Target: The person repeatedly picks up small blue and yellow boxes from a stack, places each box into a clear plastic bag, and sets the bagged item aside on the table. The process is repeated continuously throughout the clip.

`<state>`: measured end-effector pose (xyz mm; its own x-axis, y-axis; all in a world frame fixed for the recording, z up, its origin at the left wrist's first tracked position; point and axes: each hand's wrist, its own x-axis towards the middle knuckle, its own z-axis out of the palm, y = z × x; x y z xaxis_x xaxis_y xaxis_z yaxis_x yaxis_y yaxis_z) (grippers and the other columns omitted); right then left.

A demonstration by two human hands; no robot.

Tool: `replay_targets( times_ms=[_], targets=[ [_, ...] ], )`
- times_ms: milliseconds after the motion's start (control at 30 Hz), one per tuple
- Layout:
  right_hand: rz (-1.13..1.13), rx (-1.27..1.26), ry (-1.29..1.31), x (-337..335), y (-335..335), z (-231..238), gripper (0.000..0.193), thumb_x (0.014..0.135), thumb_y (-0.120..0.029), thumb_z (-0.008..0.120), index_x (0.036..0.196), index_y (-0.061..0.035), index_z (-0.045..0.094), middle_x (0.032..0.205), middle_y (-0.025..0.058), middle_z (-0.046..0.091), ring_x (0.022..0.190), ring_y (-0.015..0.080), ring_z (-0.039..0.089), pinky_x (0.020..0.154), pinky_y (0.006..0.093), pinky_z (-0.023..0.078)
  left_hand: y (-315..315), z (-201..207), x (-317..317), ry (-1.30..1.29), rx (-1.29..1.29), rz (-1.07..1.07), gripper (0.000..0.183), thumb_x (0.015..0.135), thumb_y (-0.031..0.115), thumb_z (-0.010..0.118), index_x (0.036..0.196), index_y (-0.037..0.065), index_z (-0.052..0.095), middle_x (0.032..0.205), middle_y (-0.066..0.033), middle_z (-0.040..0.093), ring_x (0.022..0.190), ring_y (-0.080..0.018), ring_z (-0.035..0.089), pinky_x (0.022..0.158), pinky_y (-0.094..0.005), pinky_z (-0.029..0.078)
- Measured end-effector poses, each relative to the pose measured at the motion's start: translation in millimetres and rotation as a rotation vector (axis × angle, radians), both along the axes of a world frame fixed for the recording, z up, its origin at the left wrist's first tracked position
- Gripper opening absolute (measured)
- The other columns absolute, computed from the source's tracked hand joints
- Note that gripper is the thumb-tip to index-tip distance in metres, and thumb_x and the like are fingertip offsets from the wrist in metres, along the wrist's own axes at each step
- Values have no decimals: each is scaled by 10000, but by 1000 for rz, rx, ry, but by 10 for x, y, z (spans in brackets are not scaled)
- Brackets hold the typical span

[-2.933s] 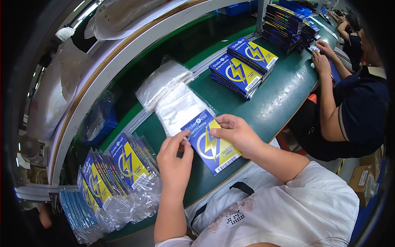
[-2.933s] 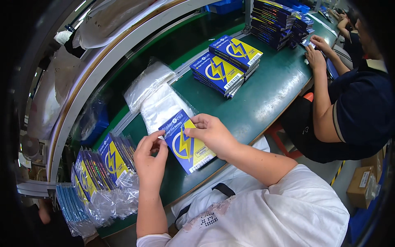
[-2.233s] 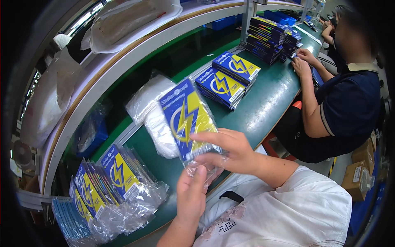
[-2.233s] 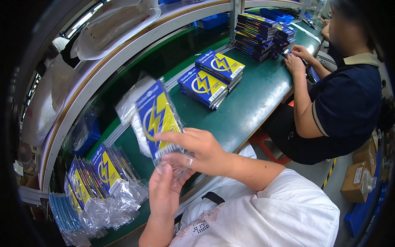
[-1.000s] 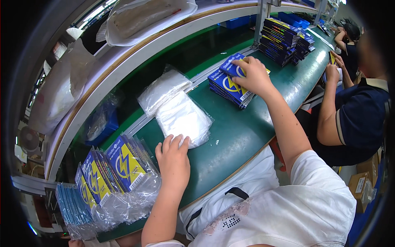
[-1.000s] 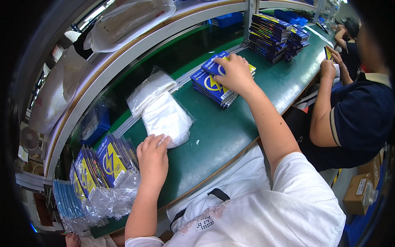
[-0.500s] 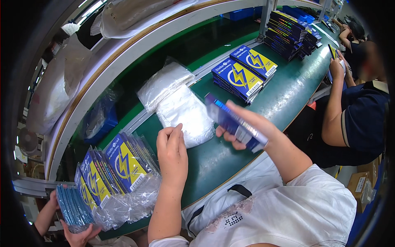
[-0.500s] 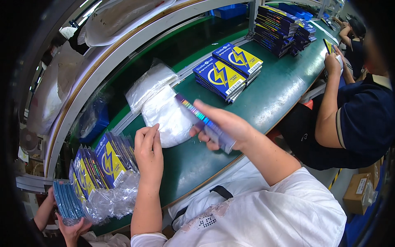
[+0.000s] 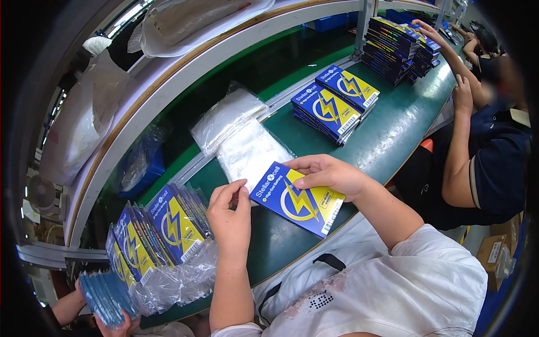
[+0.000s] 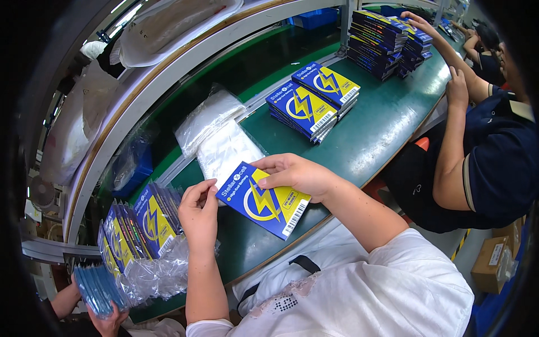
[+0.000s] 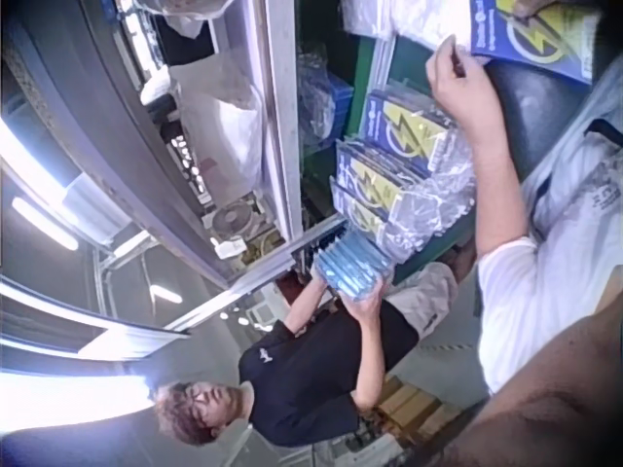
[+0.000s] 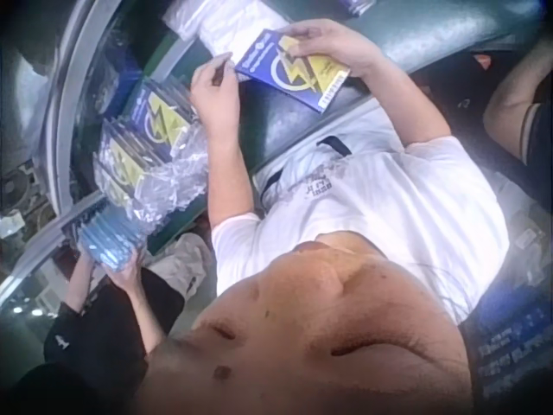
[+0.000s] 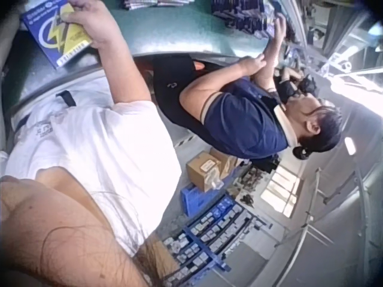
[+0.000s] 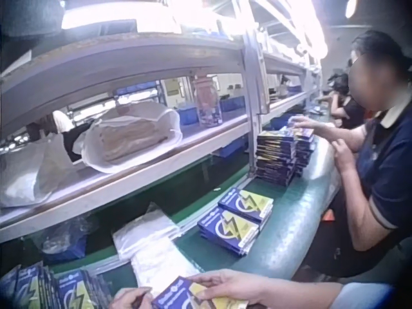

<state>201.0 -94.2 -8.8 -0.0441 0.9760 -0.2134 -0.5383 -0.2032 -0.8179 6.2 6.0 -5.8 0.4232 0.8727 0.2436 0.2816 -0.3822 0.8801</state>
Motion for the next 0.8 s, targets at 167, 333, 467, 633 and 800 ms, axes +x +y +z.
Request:
replay_targets(
  times_ms=[167, 333, 467, 633, 800],
  targets=[
    [-6, 26, -227, 18, 1, 17, 498, 837, -25, 625, 1286, 97, 448, 1152, 174, 614, 977, 171, 632, 852, 287, 514, 10, 51, -14, 32, -5, 0, 143, 836, 0, 609, 968, -17, 663, 861, -77, 615, 735, -122, 589, 686, -243, 488],
    [-18, 74, -297, -12, 57, -19, 502, 824, -39, 640, 1263, 122, 460, 1119, 167, 614, 979, 166, 611, 863, 284, 488, -5, 104, -38, 111, 53, -24, 183, 835, -1, 617, 1014, -30, 641, 863, -49, 598, 770, -91, 574, 710, -222, 478],
    [-190, 24, -216, -117, 109, 4, 442, 814, -59, 668, 1193, 114, 520, 1042, 165, 630, 916, 161, 627, 819, 272, 501, -25, 104, -29, 179, 203, -26, 206, 818, -27, 603, 1022, -27, 630, 852, -75, 596, 745, -125, 578, 697, -258, 479],
    [-438, -5, -173, -291, 100, -33, 248, 798, -89, 722, 976, 41, 608, 919, 96, 658, 785, 122, 639, 714, 254, 522, -99, 106, 18, 135, 297, -139, 256, 813, -42, 583, 1068, -23, 598, 831, -132, 573, 749, -219, 603, 691, -321, 486],
    [-550, 166, -109, -519, 4, 40, 183, 801, -127, 731, 845, 23, 637, 793, 75, 672, 714, 85, 627, 640, 207, 499, -185, 58, -13, -344, -198, -19, 282, 919, 85, 580, 1164, -30, 503, 916, -64, 607, 802, -85, 569, 701, -216, 469]
  ],
)
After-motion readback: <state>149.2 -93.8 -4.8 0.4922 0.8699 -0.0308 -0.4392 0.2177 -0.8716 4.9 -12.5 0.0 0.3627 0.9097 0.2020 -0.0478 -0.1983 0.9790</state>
